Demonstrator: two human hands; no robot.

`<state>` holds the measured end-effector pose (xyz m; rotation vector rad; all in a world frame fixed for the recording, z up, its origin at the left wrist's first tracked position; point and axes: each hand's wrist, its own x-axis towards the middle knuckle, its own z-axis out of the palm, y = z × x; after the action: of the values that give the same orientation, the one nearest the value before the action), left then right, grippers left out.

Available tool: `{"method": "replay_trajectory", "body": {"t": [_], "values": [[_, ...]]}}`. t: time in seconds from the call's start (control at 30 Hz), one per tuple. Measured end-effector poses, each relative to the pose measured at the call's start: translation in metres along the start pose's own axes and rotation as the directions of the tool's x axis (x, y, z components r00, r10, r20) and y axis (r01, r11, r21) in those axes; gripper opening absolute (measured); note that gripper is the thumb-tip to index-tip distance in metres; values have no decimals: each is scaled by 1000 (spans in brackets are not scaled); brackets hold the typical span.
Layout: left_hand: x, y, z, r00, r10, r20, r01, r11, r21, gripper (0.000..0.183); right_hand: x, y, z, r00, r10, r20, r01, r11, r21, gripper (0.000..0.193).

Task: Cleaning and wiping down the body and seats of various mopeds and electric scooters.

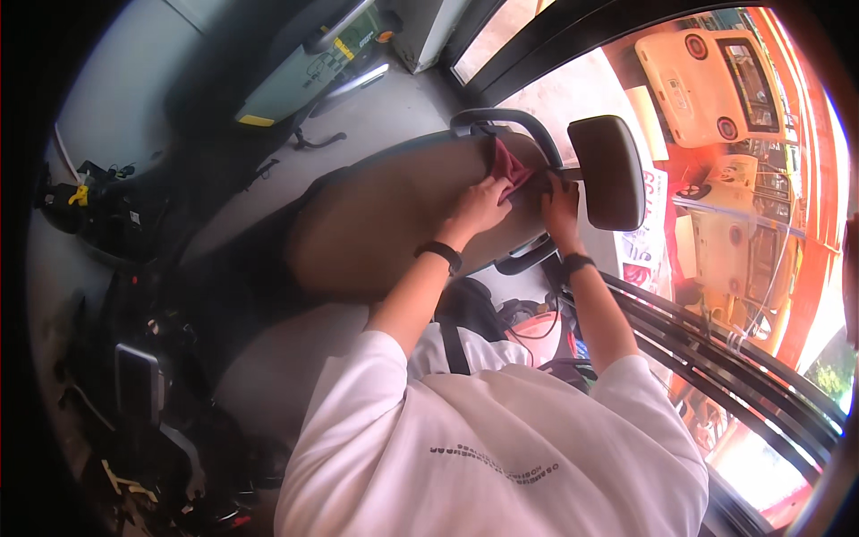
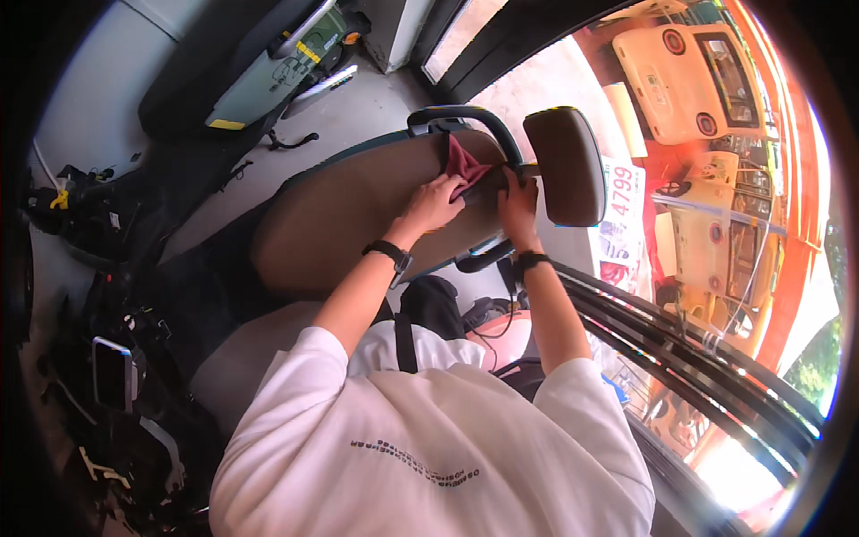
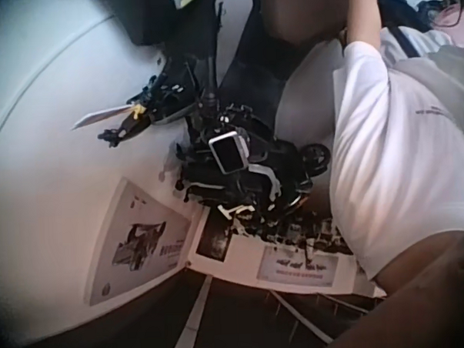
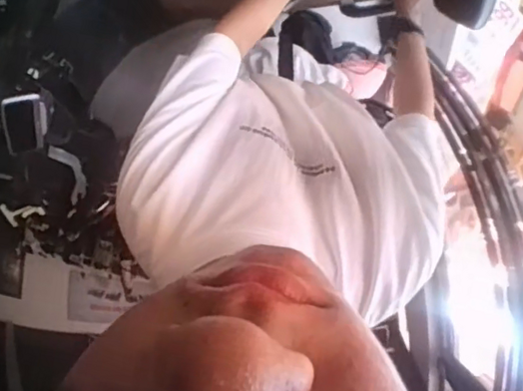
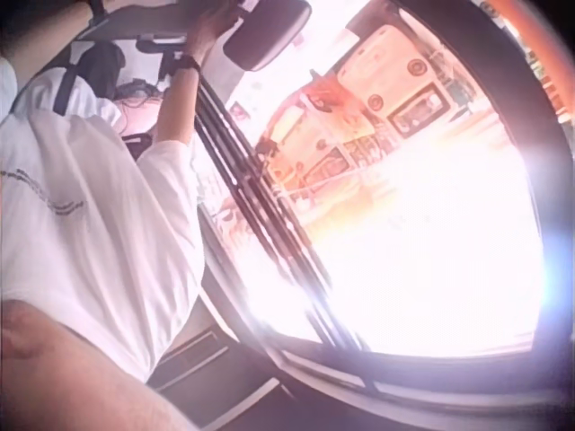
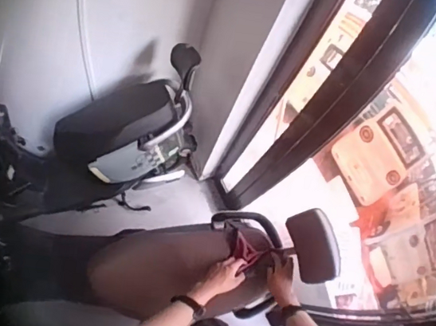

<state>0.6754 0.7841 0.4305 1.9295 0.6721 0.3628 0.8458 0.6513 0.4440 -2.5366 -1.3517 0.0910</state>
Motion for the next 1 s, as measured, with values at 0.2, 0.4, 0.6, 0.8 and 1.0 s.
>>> {"method": "replay_trajectory", "body": {"t": [0.2, 0.4, 0.6, 0.8, 1.0], "values": [[-66, -20, -26, 986, 77, 149, -88, 994, 70, 24, -85, -41, -4, 997, -74, 14, 75, 982, -173, 49], [-145, -66, -87, 985, -143, 93, 114, 957, 268, 26, -102, -132, 27, 957, -247, 154, 261, 962, -78, 43], [-257, -120, -172, 916, -357, -181, 391, 897, 206, 23, -105, -236, 86, 659, -664, 354, 569, 748, 343, 40], [-325, -157, -200, 751, -426, -504, 564, 811, 155, 19, -137, -346, 127, 486, -808, 333, 640, 588, 494, 39], [-325, -137, -177, 817, -498, -290, 516, 857, -19, 19, -121, -308, 98, 496, -767, 408, 626, 641, 443, 33]]}}
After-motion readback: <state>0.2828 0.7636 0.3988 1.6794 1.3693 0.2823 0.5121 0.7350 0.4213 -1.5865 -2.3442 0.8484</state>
